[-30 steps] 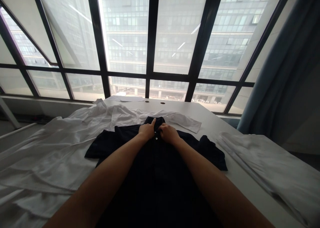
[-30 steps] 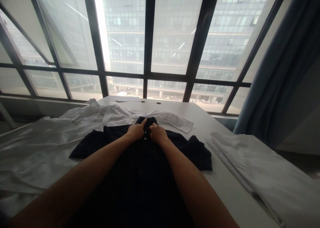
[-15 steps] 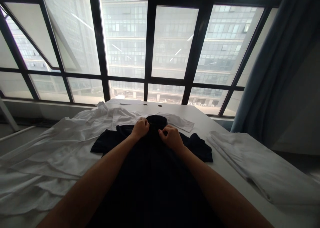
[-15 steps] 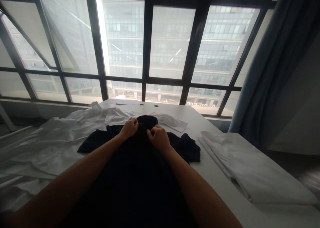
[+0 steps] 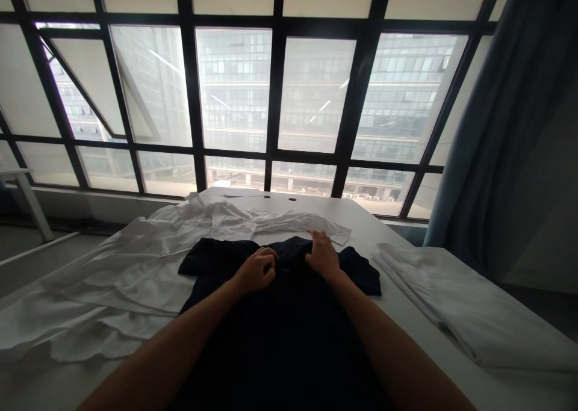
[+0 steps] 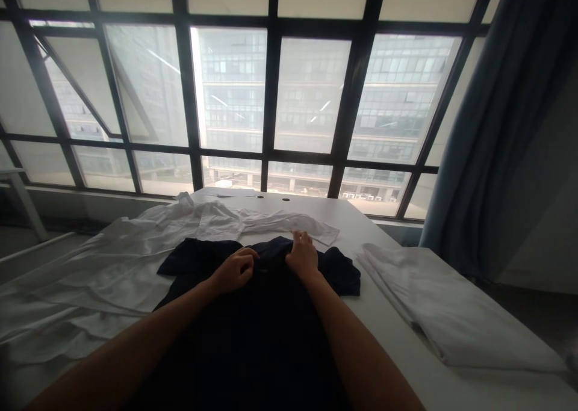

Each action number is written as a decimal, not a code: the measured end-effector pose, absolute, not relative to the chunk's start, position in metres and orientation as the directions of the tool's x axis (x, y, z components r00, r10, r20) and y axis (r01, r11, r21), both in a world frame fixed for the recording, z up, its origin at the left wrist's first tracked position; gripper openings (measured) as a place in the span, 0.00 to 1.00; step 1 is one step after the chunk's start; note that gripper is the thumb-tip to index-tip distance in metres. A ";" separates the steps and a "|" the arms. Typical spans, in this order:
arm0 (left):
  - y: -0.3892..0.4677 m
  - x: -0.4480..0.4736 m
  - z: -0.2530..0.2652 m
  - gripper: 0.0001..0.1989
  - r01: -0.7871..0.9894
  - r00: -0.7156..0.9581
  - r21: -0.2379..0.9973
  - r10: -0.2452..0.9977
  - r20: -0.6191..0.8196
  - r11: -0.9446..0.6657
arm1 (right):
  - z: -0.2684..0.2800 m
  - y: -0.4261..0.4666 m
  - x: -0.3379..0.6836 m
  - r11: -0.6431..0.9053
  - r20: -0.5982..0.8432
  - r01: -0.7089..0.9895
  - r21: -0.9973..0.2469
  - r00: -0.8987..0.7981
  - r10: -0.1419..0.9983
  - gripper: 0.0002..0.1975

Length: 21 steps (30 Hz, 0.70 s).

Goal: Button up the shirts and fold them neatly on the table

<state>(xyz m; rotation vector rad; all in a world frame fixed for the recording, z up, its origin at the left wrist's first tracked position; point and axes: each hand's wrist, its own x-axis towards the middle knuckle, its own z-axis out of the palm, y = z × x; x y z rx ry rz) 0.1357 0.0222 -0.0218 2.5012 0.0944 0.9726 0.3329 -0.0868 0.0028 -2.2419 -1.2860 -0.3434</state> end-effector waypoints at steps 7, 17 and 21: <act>0.006 0.142 -0.016 0.09 0.281 0.701 0.441 0.496 0.512 -0.852 | 0.002 -0.086 0.334 -0.125 0.478 0.958 -0.259 0.240 0.845 0.11; 0.042 0.140 -0.002 0.05 0.289 0.739 0.714 0.622 0.257 -0.638 | 0.004 -0.085 0.350 0.002 0.428 0.810 -0.587 0.308 0.849 0.10; 0.055 0.135 -0.001 0.05 0.315 0.748 0.856 0.662 0.042 -0.410 | -0.002 -0.077 0.355 0.014 0.269 0.520 -0.854 0.418 0.868 0.12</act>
